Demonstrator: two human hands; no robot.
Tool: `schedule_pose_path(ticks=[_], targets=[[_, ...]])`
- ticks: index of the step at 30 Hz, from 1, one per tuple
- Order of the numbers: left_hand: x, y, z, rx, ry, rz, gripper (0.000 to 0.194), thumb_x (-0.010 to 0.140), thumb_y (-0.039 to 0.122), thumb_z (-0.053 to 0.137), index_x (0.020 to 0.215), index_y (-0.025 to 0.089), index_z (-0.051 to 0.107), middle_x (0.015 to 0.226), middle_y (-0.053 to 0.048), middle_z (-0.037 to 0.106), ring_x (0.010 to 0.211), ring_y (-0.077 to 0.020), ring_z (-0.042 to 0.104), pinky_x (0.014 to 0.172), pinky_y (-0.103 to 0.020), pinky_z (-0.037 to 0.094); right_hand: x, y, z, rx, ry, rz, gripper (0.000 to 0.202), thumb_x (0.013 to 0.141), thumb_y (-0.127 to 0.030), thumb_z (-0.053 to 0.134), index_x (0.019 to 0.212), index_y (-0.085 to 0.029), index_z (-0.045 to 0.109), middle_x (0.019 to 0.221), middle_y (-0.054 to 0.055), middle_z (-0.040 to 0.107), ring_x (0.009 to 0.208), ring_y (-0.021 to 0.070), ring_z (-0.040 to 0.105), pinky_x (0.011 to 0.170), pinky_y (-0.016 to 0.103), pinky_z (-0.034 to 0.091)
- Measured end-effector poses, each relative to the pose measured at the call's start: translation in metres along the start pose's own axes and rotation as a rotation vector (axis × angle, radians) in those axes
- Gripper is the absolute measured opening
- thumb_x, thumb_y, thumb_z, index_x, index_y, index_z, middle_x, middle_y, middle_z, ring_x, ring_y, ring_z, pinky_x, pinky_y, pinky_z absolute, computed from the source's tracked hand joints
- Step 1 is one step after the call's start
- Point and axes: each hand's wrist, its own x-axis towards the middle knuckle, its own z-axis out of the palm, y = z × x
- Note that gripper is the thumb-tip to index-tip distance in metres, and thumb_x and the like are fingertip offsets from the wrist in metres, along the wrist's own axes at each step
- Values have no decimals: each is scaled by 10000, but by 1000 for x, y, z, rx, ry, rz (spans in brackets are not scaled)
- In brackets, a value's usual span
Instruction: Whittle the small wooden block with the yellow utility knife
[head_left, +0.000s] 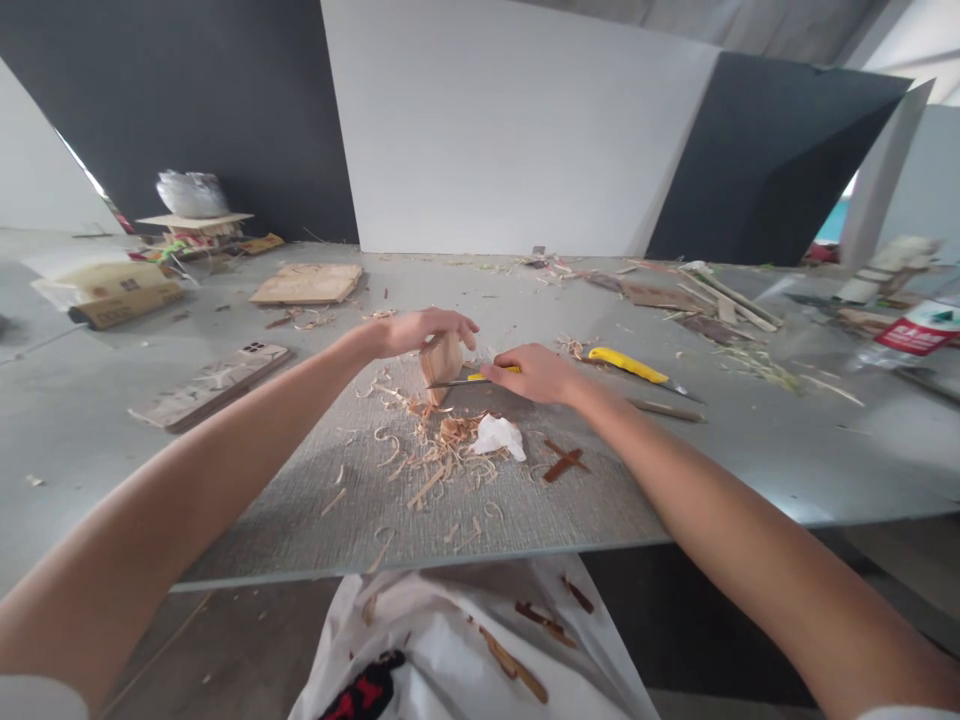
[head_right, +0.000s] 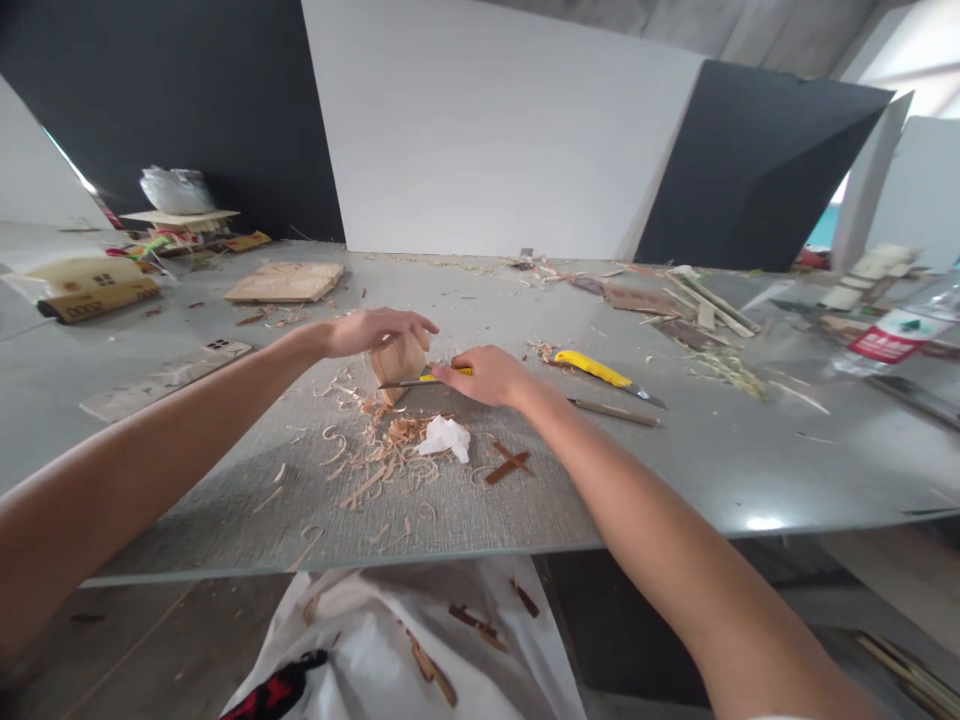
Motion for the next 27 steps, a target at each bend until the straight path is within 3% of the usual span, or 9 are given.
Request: schedule_pose_path(ticks=[4, 9, 13, 17, 23, 27], targets=[[5, 16, 10, -19, -3, 56, 465, 724, 156, 337, 1118, 243, 569, 1356, -26, 443, 1202, -177, 422, 951, -295, 357, -3, -4, -1, 36, -31, -2, 635, 829, -711, 237, 694, -182, 561, 627, 37, 571, 570, 139, 489, 540, 264, 266], [15, 25, 18, -16, -34, 147, 488, 653, 80, 340, 1034, 242, 597, 1310, -18, 461, 1207, -167, 418, 977, -308, 334, -3, -10, 2, 53, -83, 115, 668, 801, -748, 226, 739, -196, 597, 688, 65, 617, 612, 175, 542, 541, 275, 304], [19, 16, 17, -60, -45, 142, 452, 663, 92, 347, 1018, 228, 591, 1353, -17, 433, 1206, -169, 432, 927, -293, 374, 5, -11, 8, -11, -60, 177, 659, 794, -745, 241, 781, -210, 625, 746, 84, 640, 665, 206, 565, 551, 285, 319], [16, -3, 13, -110, 23, 72, 448, 704, 134, 318, 1078, 220, 547, 1437, -11, 350, 1242, -179, 411, 852, -268, 419, 9, -10, 10, -61, -80, 196, 660, 808, -726, 233, 705, -198, 616, 676, 84, 624, 609, 194, 546, 539, 289, 299], [14, -15, 11, -58, 37, 61, 498, 682, 133, 314, 1119, 218, 535, 1460, -1, 318, 1287, -169, 362, 882, -272, 410, 6, -4, 9, 77, -20, 84, 640, 824, -721, 201, 607, -189, 482, 569, 21, 504, 521, 129, 448, 511, 273, 240], [14, -14, 13, -73, 72, 34, 543, 678, 132, 303, 1171, 209, 517, 1448, -17, 345, 1202, -172, 449, 839, -274, 427, 6, -4, 7, 148, -40, 55, 594, 847, -686, 224, 652, -186, 479, 615, 23, 516, 555, 127, 451, 531, 266, 263]])
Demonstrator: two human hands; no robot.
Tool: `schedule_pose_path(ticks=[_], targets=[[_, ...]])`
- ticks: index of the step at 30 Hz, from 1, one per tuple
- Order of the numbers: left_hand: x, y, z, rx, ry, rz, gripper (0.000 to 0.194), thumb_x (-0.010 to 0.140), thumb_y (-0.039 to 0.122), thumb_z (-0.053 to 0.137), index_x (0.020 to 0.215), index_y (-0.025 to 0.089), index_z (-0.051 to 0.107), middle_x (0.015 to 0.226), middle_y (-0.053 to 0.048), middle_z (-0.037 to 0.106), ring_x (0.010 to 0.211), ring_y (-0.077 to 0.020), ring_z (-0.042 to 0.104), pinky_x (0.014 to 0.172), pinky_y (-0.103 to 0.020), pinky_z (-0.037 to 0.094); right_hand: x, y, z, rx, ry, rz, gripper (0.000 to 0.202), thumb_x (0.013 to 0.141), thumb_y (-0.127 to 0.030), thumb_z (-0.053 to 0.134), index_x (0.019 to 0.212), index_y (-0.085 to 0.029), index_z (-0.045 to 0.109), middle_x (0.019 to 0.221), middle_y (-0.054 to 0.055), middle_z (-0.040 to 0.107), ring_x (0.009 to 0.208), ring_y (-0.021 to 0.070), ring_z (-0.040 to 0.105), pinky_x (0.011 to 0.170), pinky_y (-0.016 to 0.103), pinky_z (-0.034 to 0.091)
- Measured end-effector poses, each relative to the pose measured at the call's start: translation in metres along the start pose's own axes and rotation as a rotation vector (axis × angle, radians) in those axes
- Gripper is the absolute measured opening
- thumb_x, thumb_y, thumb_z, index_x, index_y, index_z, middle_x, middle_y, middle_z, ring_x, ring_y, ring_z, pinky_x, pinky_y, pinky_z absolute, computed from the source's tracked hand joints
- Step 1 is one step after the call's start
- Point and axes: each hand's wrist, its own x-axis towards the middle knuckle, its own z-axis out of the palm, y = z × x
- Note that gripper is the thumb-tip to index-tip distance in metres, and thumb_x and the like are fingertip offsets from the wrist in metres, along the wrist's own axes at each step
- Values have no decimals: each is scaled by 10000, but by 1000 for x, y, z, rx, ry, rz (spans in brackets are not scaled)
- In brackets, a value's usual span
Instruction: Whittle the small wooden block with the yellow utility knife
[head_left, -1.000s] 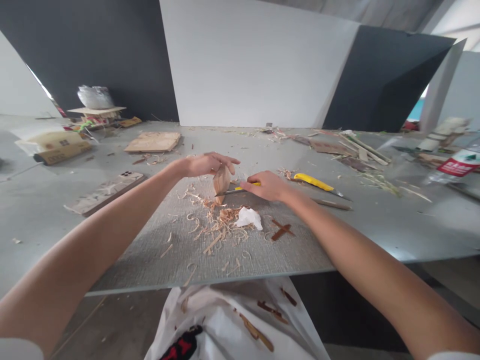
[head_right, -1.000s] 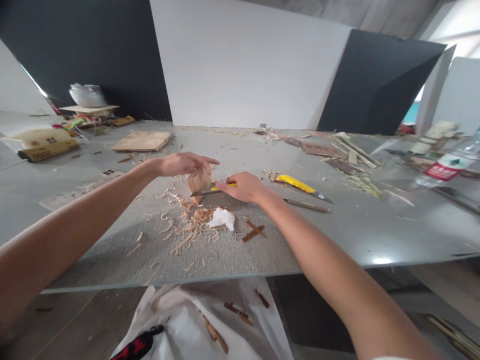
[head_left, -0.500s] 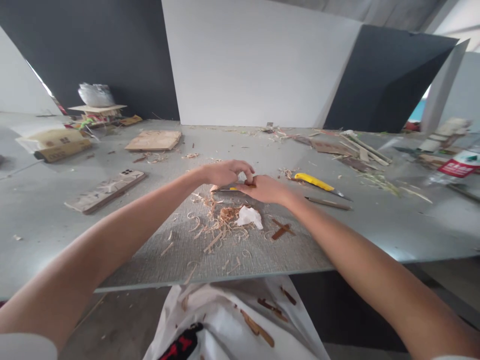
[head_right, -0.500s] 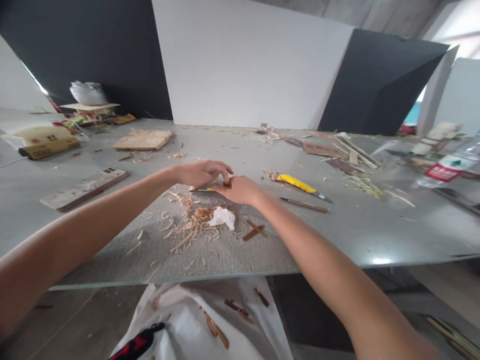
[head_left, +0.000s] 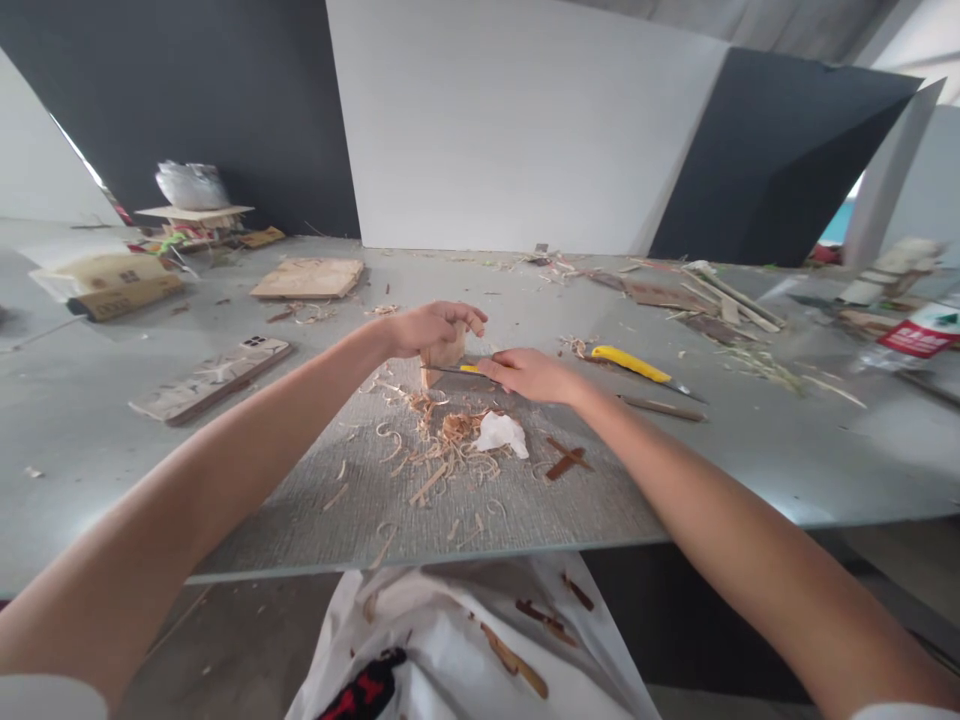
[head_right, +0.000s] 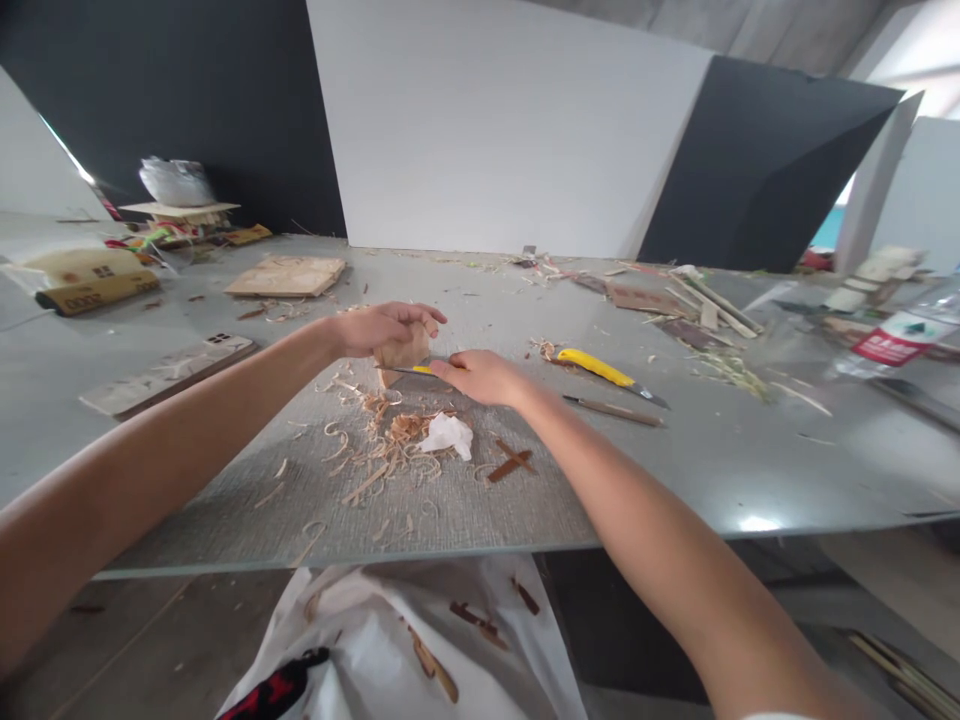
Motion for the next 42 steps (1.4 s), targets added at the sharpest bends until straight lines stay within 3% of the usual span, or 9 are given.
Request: schedule_pose_path(ticks=[9, 22, 31, 35, 38, 42], targets=[[-1, -2, 2, -37, -17, -60, 580, 697, 138, 304, 1250, 219, 460, 1364, -46, 444, 1102, -193, 521, 765, -282, 453, 12, -10, -10, 10, -203, 108, 624, 791, -743, 267, 739, -195, 561, 714, 53, 580, 631, 163, 520, 567, 266, 329], [0, 1, 3, -117, 0, -83, 559, 656, 118, 312, 1169, 208, 513, 1417, -20, 378, 1111, -185, 509, 778, -282, 471, 23, -11, -4, -66, -334, 249, 616, 783, -756, 238, 724, -204, 507, 569, 29, 500, 406, 114, 422, 442, 286, 308], [1, 1, 5, -84, -11, -31, 595, 660, 108, 312, 1218, 210, 491, 1418, -36, 377, 1078, -196, 526, 789, -324, 482, -1, -6, -13, 68, -395, 126, 568, 808, -708, 305, 735, -195, 535, 561, 0, 468, 449, 101, 393, 467, 264, 313], [2, -1, 8, -198, 42, -70, 534, 669, 118, 334, 1156, 198, 539, 1401, -47, 396, 1116, -219, 487, 867, -363, 432, -11, -3, -14, 34, -216, -41, 514, 826, -653, 355, 802, -197, 591, 723, 27, 583, 621, 139, 491, 557, 257, 338], [4, -2, 10, -304, 105, -46, 392, 679, 147, 353, 990, 173, 590, 1347, -52, 437, 1122, -207, 472, 890, -336, 405, -11, -3, -12, 57, -94, -38, 511, 838, -632, 351, 898, -197, 613, 829, 51, 627, 706, 163, 530, 606, 257, 355], [6, -1, 12, -366, 131, -40, 315, 644, 146, 374, 866, 176, 595, 1284, -41, 475, 1075, -183, 483, 823, -281, 406, -7, -8, -9, 12, -47, 13, 504, 843, -620, 338, 889, -214, 634, 821, 51, 654, 706, 179, 558, 603, 270, 352]])
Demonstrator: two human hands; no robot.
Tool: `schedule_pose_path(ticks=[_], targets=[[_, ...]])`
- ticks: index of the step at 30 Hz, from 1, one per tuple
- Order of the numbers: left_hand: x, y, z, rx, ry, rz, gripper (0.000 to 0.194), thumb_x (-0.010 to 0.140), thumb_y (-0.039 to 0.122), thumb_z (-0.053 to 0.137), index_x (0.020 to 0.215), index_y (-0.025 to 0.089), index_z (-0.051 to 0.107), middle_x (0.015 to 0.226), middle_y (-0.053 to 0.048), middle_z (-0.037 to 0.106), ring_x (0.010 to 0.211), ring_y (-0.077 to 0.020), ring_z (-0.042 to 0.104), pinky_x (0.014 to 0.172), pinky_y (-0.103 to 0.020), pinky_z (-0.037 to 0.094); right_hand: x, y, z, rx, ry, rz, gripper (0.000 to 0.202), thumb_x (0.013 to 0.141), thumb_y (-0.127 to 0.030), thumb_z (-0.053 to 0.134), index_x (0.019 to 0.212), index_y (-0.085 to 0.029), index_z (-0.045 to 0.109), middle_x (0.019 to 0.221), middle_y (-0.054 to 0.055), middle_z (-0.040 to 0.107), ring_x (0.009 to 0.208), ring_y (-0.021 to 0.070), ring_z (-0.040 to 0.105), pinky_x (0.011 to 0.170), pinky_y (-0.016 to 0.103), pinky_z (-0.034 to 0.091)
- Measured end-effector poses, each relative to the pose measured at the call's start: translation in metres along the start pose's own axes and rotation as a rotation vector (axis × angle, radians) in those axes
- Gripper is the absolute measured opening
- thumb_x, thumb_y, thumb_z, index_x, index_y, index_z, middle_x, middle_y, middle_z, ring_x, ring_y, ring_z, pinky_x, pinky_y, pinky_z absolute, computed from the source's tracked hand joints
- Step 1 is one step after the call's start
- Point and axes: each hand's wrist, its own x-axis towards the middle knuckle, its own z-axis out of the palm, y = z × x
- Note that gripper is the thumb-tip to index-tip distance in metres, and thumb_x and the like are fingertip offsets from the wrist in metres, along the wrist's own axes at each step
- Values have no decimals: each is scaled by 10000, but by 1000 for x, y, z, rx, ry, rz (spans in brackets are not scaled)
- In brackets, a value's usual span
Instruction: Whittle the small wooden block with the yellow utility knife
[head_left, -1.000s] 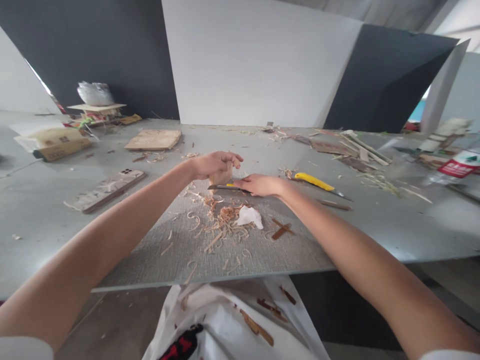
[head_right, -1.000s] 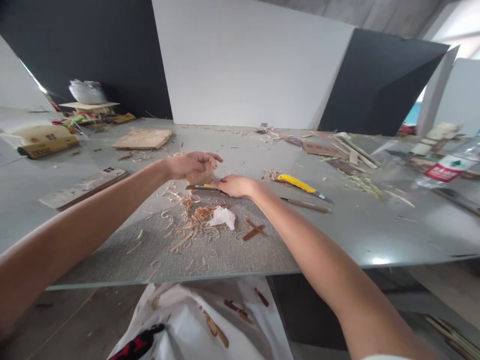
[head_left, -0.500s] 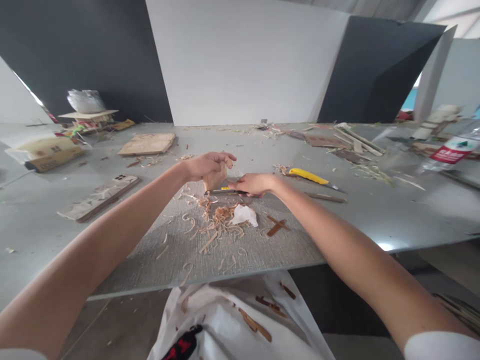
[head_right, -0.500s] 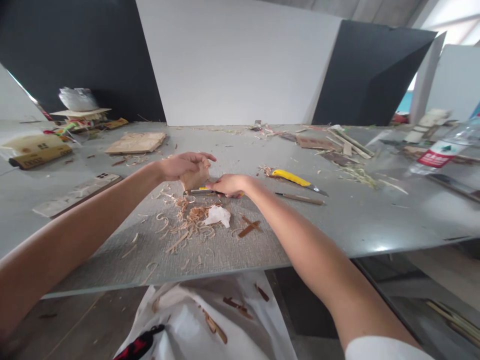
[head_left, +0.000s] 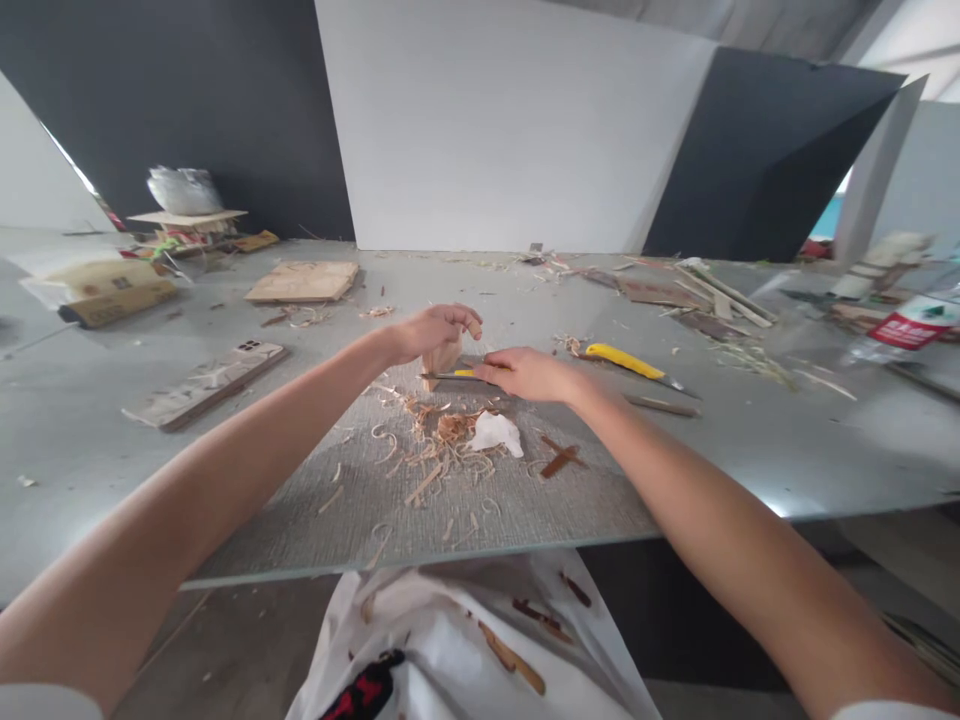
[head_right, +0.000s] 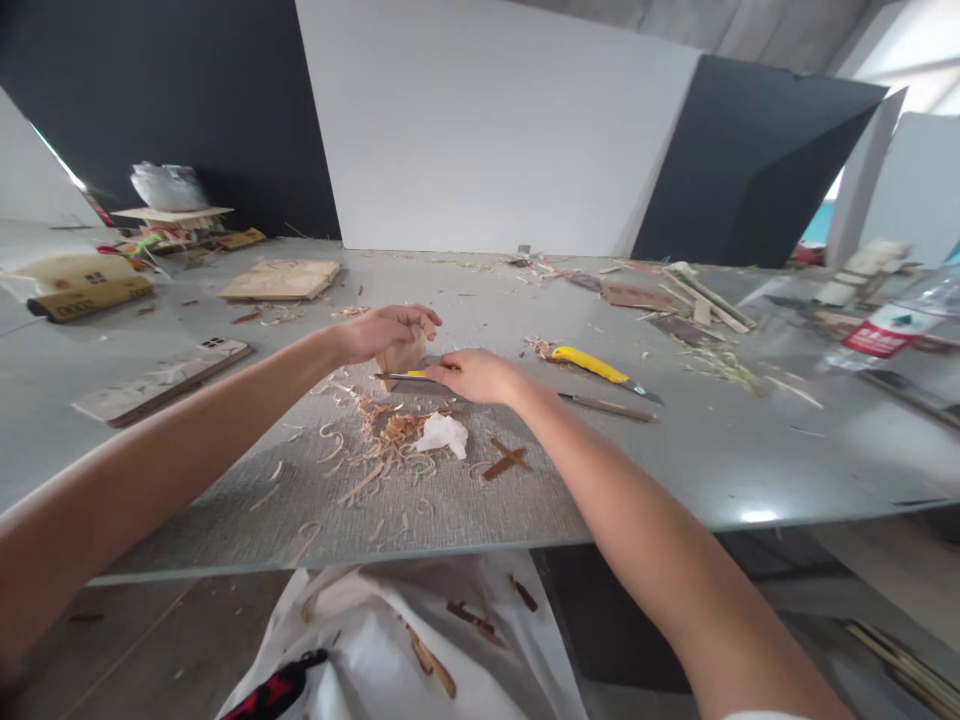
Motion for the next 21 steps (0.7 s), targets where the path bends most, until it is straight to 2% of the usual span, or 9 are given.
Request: schedule_pose_path(ticks=[7, 14, 17, 21], targets=[[1, 1, 2, -18, -6, -5, 327, 625, 157, 377, 858, 188, 604, 1257, -29, 489, 892, -146, 517, 686, -259, 402, 7, -8, 7, -102, -58, 112, 513, 851, -593, 320, 921, -202, 644, 886, 90, 662, 779, 225, 583, 626, 306, 360], [0, 5, 4, 46, 89, -55, 298, 627, 137, 400, 829, 180, 615, 1182, -34, 536, 959, -165, 511, 730, -252, 389, -6, -1, -6, 6, -253, 59, 428, 825, -591, 408, 806, -209, 599, 738, 33, 608, 650, 172, 533, 593, 289, 361], [-1, 10, 5, 48, 99, -91, 307, 619, 129, 402, 837, 182, 611, 1102, -45, 569, 917, -166, 527, 737, -259, 402, -10, 3, -9, 60, -163, 21, 381, 810, -577, 456, 821, -217, 581, 759, 30, 605, 673, 173, 525, 606, 287, 366], [-1, 14, 7, 32, 108, -107, 300, 618, 124, 390, 824, 178, 602, 1061, -52, 580, 914, -164, 527, 756, -262, 412, -9, 4, -9, 119, -38, -38, 407, 830, -587, 421, 854, -225, 606, 788, 39, 626, 707, 183, 538, 620, 287, 364]])
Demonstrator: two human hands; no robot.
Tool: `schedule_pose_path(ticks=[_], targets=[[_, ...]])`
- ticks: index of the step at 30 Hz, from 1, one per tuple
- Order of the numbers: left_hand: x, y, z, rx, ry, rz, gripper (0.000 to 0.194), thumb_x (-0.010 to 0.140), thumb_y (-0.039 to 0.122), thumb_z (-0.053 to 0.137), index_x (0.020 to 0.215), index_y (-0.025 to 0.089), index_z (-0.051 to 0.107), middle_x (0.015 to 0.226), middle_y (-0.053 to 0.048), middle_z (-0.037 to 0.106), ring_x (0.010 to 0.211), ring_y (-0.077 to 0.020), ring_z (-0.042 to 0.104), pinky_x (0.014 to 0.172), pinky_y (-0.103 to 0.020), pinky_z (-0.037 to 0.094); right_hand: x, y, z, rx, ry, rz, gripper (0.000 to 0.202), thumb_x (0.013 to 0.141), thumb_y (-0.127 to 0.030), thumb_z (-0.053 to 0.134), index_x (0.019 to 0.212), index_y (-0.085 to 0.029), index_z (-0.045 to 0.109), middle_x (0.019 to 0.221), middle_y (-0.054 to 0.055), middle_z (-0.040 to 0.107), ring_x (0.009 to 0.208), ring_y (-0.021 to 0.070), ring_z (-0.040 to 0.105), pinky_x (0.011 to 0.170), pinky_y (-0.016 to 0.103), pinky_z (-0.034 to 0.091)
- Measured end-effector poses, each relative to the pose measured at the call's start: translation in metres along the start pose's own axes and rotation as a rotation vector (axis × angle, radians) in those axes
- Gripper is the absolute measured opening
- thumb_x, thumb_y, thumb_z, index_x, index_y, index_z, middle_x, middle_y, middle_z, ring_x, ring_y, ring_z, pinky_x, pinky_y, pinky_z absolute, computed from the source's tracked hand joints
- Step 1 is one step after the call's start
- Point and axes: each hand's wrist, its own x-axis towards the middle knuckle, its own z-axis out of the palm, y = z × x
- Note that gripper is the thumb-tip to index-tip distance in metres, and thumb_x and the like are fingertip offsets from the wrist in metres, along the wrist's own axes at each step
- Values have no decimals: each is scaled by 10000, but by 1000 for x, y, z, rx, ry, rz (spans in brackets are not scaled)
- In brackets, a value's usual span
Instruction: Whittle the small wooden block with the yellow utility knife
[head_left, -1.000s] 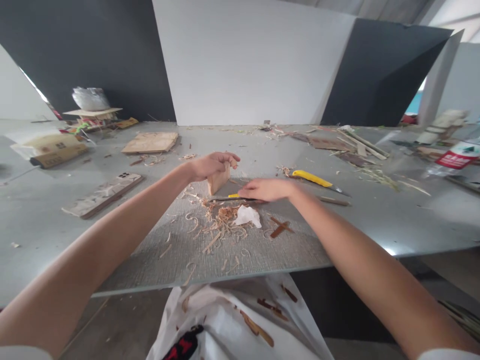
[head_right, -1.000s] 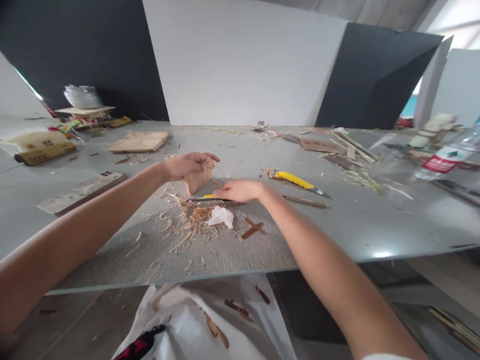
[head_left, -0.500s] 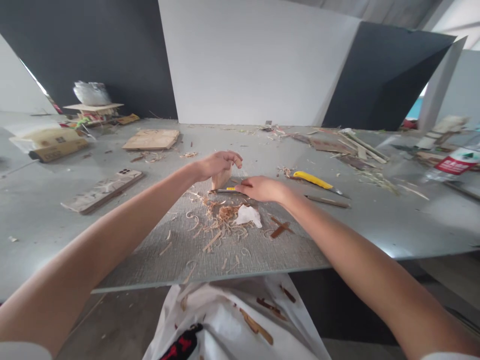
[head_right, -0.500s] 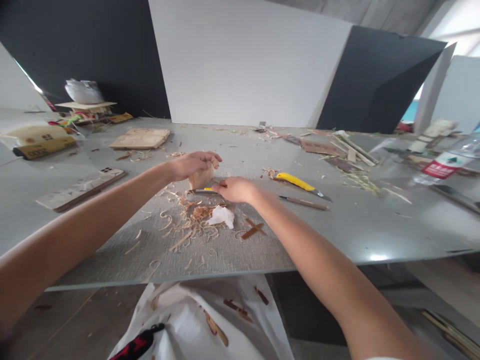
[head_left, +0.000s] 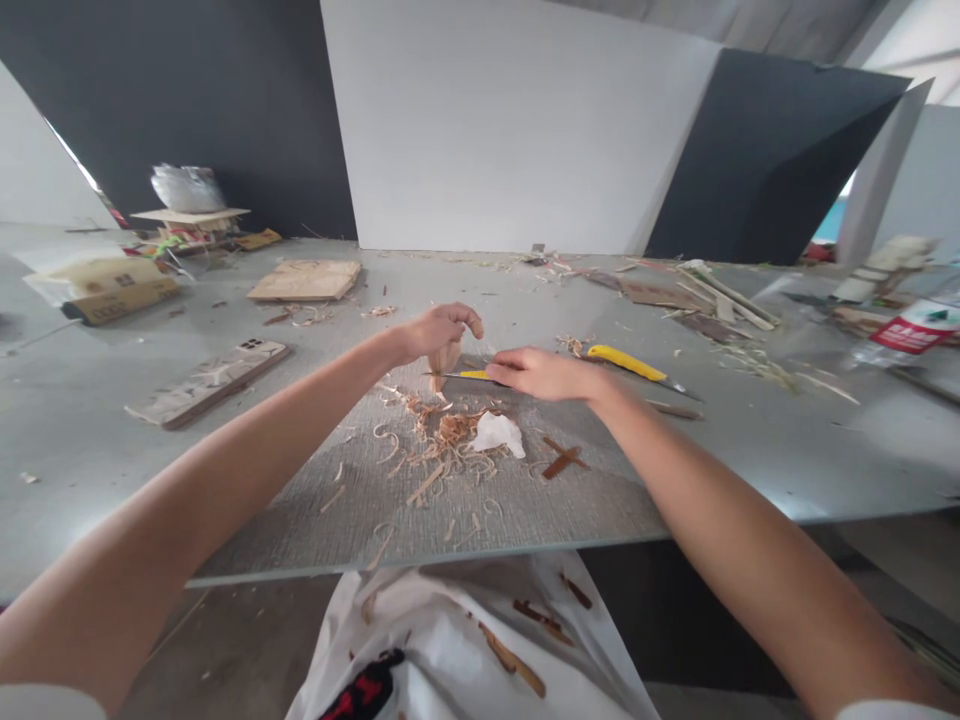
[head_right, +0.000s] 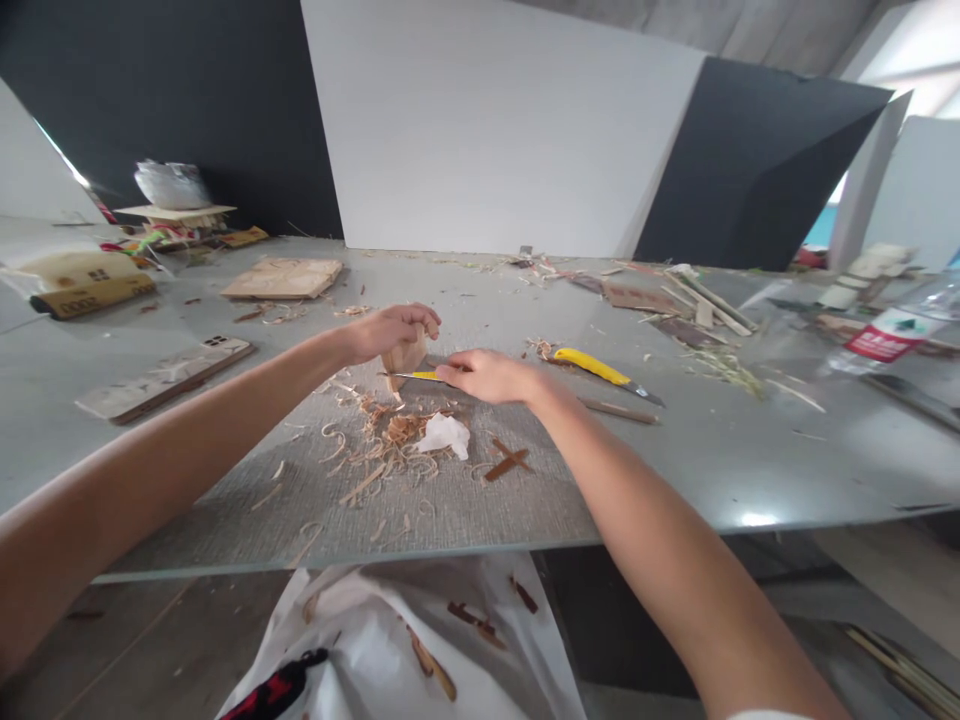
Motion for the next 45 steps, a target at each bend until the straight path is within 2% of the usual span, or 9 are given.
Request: schedule_pose_path(ticks=[7, 16, 23, 29, 32, 35, 39, 41, 45], targets=[[2, -7, 0, -20, -18, 27, 302, 624, 127, 391, 832, 181, 602, 1183, -41, 534, 961, -157, 514, 784, -262, 402, 1, -11, 3, -139, 6, 52, 472, 883, -553, 319, 902, -205, 637, 795, 72, 662, 723, 201, 577, 641, 289, 378], [2, -6, 1, -85, -22, 32, 280, 618, 142, 384, 804, 164, 593, 1244, -46, 494, 1027, -157, 489, 800, -249, 398, 8, -13, 4, -220, -100, 53, 499, 902, -460, 271, 1173, -188, 590, 1158, 128, 618, 1013, 276, 573, 860, 385, 395], [1, -3, 0, -57, -39, 21, 276, 622, 135, 379, 800, 165, 589, 1278, -47, 479, 1054, -164, 484, 805, -253, 398, 16, -9, 3, -152, -151, 65, 506, 888, -508, 330, 1216, -208, 572, 1209, 110, 593, 1071, 276, 549, 919, 419, 378], [3, -8, -3, -40, -95, 52, 325, 625, 119, 377, 864, 161, 593, 1364, -53, 426, 1051, -192, 504, 750, -252, 421, 27, 0, 7, -184, -137, 113, 492, 810, -596, 426, 992, -204, 662, 1054, 125, 645, 936, 279, 585, 814, 432, 413], [6, -7, -14, 7, -213, 108, 531, 611, 89, 409, 1105, 206, 562, 1463, -28, 311, 1214, -232, 418, 838, -259, 413, 20, -1, 4, -115, -151, 60, 397, 797, -569, 475, 851, -214, 645, 975, 87, 650, 850, 233, 582, 755, 371, 418], [11, -7, -31, 106, -311, 132, 776, 637, 95, 487, 1374, 284, 333, 1515, -28, 201, 1345, -251, 261, 931, -280, 374, 5, 3, -5, -83, -256, 30, 375, 813, -561, 464, 737, -210, 576, 839, 43, 627, 708, 177, 549, 643, 313, 399], [17, -16, -51, 258, -257, -86, 860, 654, 199, 613, 1430, 228, 243, 1414, -153, 386, 1248, -311, 406, 890, -338, 406, -13, 24, -24, 137, -362, -5, 397, 831, -580, 438, 753, -208, 552, 695, -3, 553, 564, 113, 453, 556, 261, 369], [18, -20, -59, 237, -208, -125, 850, 656, 239, 652, 1419, 224, 277, 1309, -166, 506, 1138, -306, 511, 835, -343, 434, -13, 37, -30, 283, -290, -7, 395, 823, -579, 462, 801, -201, 574, 723, 3, 559, 562, 103, 447, 538, 249, 366], [14, -13, -62, 11, -153, -61, 670, 660, 272, 685, 1291, 190, 479, 1134, -136, 630, 969, -258, 605, 747, -315, 471, -2, 51, -29, 660, 144, -63, 447, 834, -619, 396, 801, -193, 528, 704, 0, 543, 455, 74, 357, 437, 242, 305]])
